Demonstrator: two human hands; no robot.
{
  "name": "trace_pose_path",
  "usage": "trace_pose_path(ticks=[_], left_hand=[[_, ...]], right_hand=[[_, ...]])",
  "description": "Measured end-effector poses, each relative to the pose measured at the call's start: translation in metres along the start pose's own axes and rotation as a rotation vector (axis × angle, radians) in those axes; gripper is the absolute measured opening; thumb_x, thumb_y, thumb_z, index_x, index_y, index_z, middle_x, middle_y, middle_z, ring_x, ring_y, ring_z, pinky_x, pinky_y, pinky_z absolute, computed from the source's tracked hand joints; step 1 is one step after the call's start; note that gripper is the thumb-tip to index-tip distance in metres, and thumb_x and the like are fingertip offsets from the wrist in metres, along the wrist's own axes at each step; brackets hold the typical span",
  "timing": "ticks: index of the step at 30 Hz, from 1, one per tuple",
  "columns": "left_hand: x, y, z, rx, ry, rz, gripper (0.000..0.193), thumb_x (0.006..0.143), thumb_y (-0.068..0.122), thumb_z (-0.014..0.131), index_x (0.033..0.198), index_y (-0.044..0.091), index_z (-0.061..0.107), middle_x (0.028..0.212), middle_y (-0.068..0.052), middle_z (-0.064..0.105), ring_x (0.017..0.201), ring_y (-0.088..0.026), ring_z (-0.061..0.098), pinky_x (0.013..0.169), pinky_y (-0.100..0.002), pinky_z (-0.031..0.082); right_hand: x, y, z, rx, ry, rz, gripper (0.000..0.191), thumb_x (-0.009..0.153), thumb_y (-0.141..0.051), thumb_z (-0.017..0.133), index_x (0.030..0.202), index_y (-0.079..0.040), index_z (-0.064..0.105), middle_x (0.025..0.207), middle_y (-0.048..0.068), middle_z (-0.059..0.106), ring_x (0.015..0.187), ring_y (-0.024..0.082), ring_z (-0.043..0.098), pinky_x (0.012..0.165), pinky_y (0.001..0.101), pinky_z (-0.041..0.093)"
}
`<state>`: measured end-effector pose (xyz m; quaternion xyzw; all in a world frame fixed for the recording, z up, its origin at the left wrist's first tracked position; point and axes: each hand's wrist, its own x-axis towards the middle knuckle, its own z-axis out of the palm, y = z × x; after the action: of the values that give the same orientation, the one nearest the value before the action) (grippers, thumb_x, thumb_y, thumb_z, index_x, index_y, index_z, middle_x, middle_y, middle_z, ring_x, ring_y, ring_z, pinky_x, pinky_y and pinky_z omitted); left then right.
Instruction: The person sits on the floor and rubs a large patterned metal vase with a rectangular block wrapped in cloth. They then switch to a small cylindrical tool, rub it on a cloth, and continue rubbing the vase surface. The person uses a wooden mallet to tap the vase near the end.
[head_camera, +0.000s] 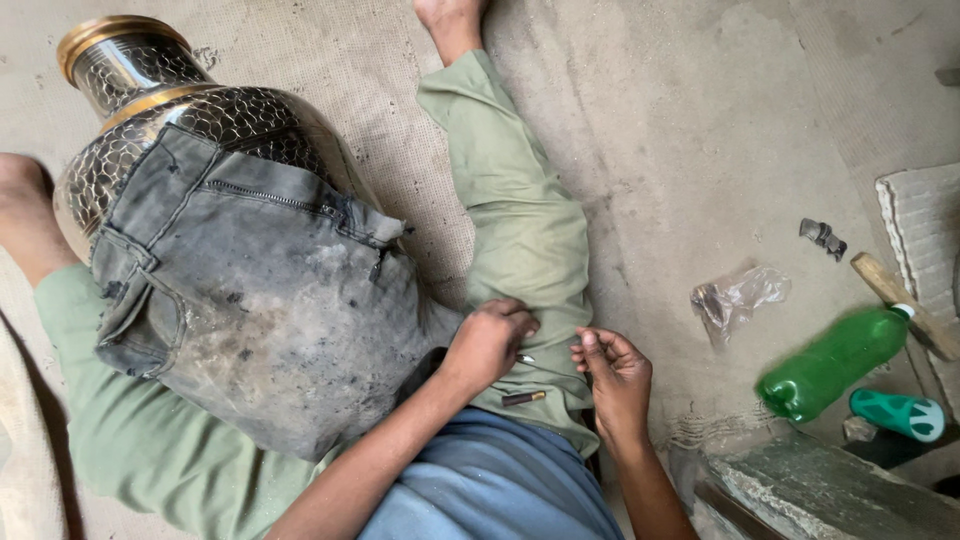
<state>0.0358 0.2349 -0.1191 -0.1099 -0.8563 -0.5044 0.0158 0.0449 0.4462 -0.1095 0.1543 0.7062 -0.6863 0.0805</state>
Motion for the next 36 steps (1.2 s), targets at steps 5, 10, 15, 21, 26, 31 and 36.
trace_pose_path(ticks=[5,10,15,21,26,31,36], left_hand=[[-0.005,0.007,-0.004,-1.006,0.088,-0.530,0.015,0.096,0.003,0.073,0.110,0.000,0.077,0.096,-0.008,0.075,0.083,-0.015,0.066,0.077,-0.028,0.055],[-0.018,0.028,-0.030,-1.510,0.172,-0.712,0.018,0.099,0.005,0.064,0.114,-0.002,0.069,0.101,-0.009,0.074,0.088,-0.014,0.069,0.077,-0.026,0.057],[-0.023,0.057,-0.044,-1.589,0.204,-0.703,0.017,0.099,0.004,0.062,0.114,-0.002,0.067,0.106,-0.011,0.074,0.093,-0.017,0.072,0.082,-0.029,0.060],[-0.028,0.075,-0.048,-1.683,0.252,-0.755,0.016,0.100,0.010,0.062,0.112,0.000,0.066,0.106,-0.010,0.073,0.095,-0.017,0.072,0.085,-0.032,0.061],[-0.032,0.080,-0.048,-1.713,0.285,-0.731,0.016,0.101,0.014,0.061,0.111,0.002,0.066,0.107,-0.010,0.074,0.095,-0.017,0.072,0.083,-0.034,0.061],[-0.032,0.081,-0.048,-1.747,0.283,-0.737,0.015,0.101,0.014,0.061,0.110,0.003,0.065,0.107,-0.010,0.074,0.096,-0.017,0.072,0.083,-0.035,0.061],[-0.033,0.081,-0.047,-1.743,0.302,-0.769,0.013,0.100,0.012,0.061,0.110,0.004,0.065,0.108,-0.011,0.074,0.096,-0.017,0.073,0.083,-0.034,0.062]], right_hand=[[-0.011,-0.021,0.008,0.031,0.008,-0.002,0.021,0.096,-0.013,0.071,0.108,0.004,0.072,0.089,0.012,0.075,0.078,0.014,0.070,0.069,0.0254,0.054],[-0.041,-0.047,0.018,0.063,-0.014,-0.149,0.018,0.095,-0.010,0.072,0.106,0.004,0.071,0.089,0.015,0.078,0.078,0.016,0.075,0.064,0.0267,0.057],[-0.064,-0.059,0.041,-0.024,-0.001,-0.393,0.016,0.091,0.000,0.076,0.106,0.002,0.072,0.098,0.014,0.077,0.086,0.015,0.074,0.074,0.0248,0.060],[-0.066,-0.072,0.061,-0.176,-0.011,-0.670,0.021,0.089,0.002,0.078,0.108,-0.003,0.072,0.106,0.010,0.073,0.099,0.014,0.072,0.084,0.0249,0.061],[-0.068,-0.082,0.065,-0.380,0.000,-0.791,0.025,0.082,-0.002,0.084,0.105,-0.005,0.074,0.099,0.007,0.074,0.095,0.019,0.071,0.082,0.0280,0.058],[-0.068,-0.086,0.068,-0.386,0.017,-0.825,0.024,0.083,-0.003,0.084,0.105,-0.005,0.074,0.099,0.006,0.073,0.095,0.019,0.071,0.081,0.0297,0.058],[-0.067,-0.088,0.071,-0.407,0.025,-0.852,0.024,0.083,-0.005,0.084,0.105,-0.006,0.073,0.099,0.006,0.073,0.096,0.020,0.071,0.080,0.0289,0.060]])
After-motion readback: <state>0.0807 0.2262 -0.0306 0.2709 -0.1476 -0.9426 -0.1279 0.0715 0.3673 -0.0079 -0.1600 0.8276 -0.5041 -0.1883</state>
